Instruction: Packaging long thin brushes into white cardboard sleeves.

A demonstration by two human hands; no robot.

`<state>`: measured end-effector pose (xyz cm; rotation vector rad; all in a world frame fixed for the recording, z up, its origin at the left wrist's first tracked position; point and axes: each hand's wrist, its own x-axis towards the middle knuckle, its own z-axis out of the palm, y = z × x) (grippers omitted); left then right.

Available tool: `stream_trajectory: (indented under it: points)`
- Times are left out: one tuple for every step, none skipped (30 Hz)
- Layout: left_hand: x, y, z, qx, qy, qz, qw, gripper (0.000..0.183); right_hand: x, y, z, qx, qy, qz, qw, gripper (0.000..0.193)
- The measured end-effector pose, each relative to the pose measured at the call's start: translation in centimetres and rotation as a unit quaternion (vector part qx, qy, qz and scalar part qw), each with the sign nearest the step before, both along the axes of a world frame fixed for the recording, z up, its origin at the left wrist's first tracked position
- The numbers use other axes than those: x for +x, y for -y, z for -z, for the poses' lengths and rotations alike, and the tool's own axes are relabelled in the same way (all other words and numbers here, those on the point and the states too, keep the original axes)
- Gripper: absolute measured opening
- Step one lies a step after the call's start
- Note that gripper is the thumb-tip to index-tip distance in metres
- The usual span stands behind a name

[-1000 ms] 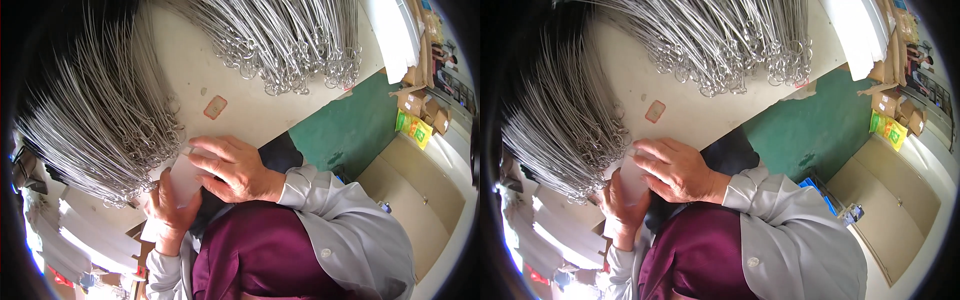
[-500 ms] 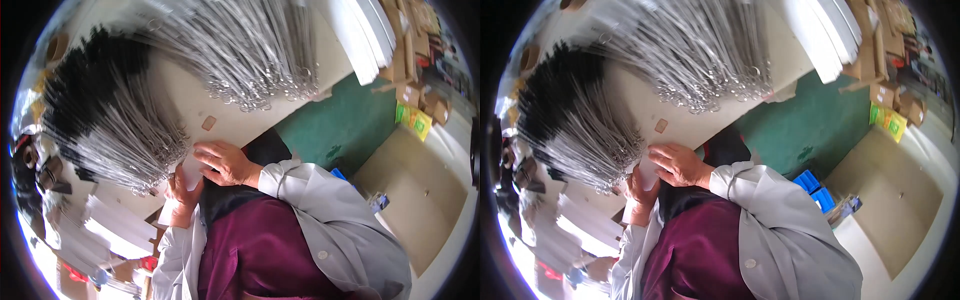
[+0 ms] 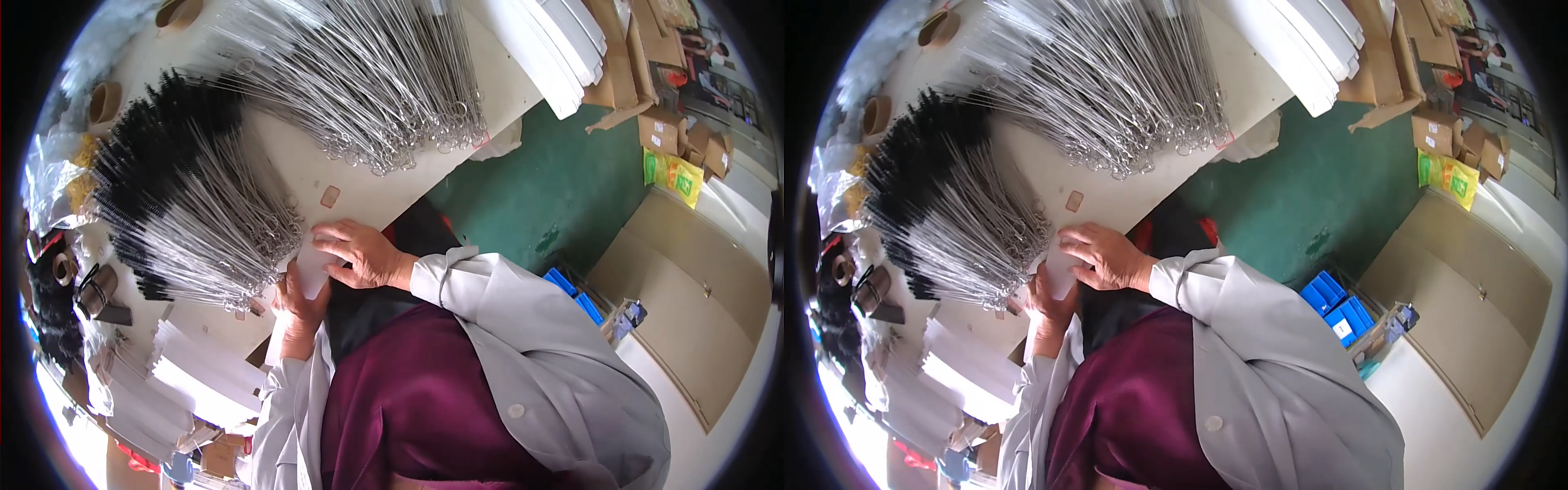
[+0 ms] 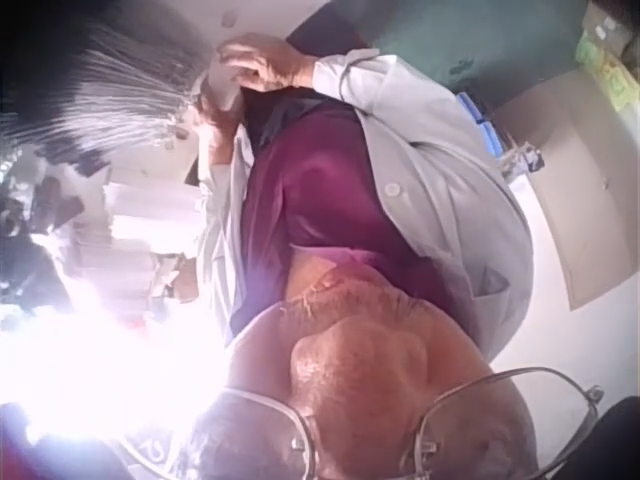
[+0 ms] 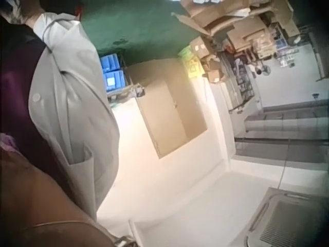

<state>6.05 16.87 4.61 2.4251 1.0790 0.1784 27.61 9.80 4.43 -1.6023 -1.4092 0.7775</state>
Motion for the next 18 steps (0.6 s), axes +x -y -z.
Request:
stream_trajectory:
  points:
    - [0.3,-0.1,-0.3,0.007,0.002,-0.004,1.0,0.076,0.1,0.0,-0.1,0.007,0.002,-0.004,1.0,0.047]
    - [0.6,-0.3,-0.6,-0.01,-0.002,0.006,1.0,0.076,0.2,0.1,-0.1,0.003,0.005,-0.01,1.0,0.046]
    - [0.9,-0.4,-0.9,-0.027,-0.006,0.016,0.999,0.076,0.3,0.1,-0.1,0.0,0.008,-0.016,1.0,0.045]
    - [0.8,-0.3,-1.3,-0.023,-0.006,0.014,1.0,0.076,0.1,0.1,-0.7,0.004,0.008,-0.018,1.0,0.045]
    - [0.7,-0.1,-1.6,-0.024,-0.017,0.007,1.0,0.075,-0.1,0.1,-1.3,-0.02,0.025,-0.01,0.999,0.043]
    - [0.5,0.1,-1.9,-0.025,-0.029,0.0,0.999,0.075,-0.4,0.2,-1.9,-0.043,0.042,-0.002,0.998,0.042]
    - [0.5,0.1,-2.5,-0.019,-0.024,0.0,1.0,0.075,-0.3,0.0,-2.8,-0.037,0.047,-0.002,0.998,0.042]
    - [0.4,0.3,-3.2,-0.011,-0.027,0.009,1.0,0.075,-0.3,-0.1,-3.8,-0.038,0.073,-0.002,0.997,0.041]
    - [0.3,0.5,-3.8,-0.003,-0.03,0.017,0.999,0.074,-0.4,-0.1,-4.7,-0.04,0.099,-0.002,0.994,0.04]
    - [0.6,0.6,-4.5,-0.001,-0.025,0.019,1.0,0.074,-0.6,0.1,-5.6,-0.044,0.113,0.008,0.993,0.042]
    - [0.9,0.7,-5.4,-0.002,-0.036,0.002,0.999,0.074,-0.9,0.1,-6.5,-0.043,0.118,0.011,0.992,0.042]
    - [1.0,0.7,-6.0,-0.004,-0.048,-0.015,0.999,0.075,-1.3,0.0,-7.3,-0.051,0.133,0.011,0.99,0.044]
    - [1.0,0.5,-6.5,0.011,-0.046,-0.012,0.999,0.074,-1.5,0.1,-8.0,-0.062,0.15,0.013,0.987,0.047]
    - [1.0,0.5,-7.0,0.019,-0.05,-0.022,0.998,0.073,-1.7,0.1,-8.4,-0.058,0.144,0.009,0.988,0.051]
    - [1.0,0.4,-7.7,0.026,-0.054,-0.032,0.998,0.071,-1.9,0.0,-8.8,-0.068,0.132,-0.007,0.989,0.054]
    - [1.1,0.0,-8.1,0.029,-0.057,-0.031,0.997,0.069,-2.3,-0.2,-8.6,-0.083,0.119,-0.012,0.989,0.056]
    - [1.0,0.0,-8.5,0.003,-0.074,-0.05,0.996,0.072,-2.7,-0.4,-8.6,-0.097,0.106,-0.016,0.99,0.057]
    - [1.1,0.1,-8.7,0.007,-0.069,-0.046,0.996,0.072,-2.9,-0.3,-8.6,-0.098,0.11,-0.011,0.989,0.057]
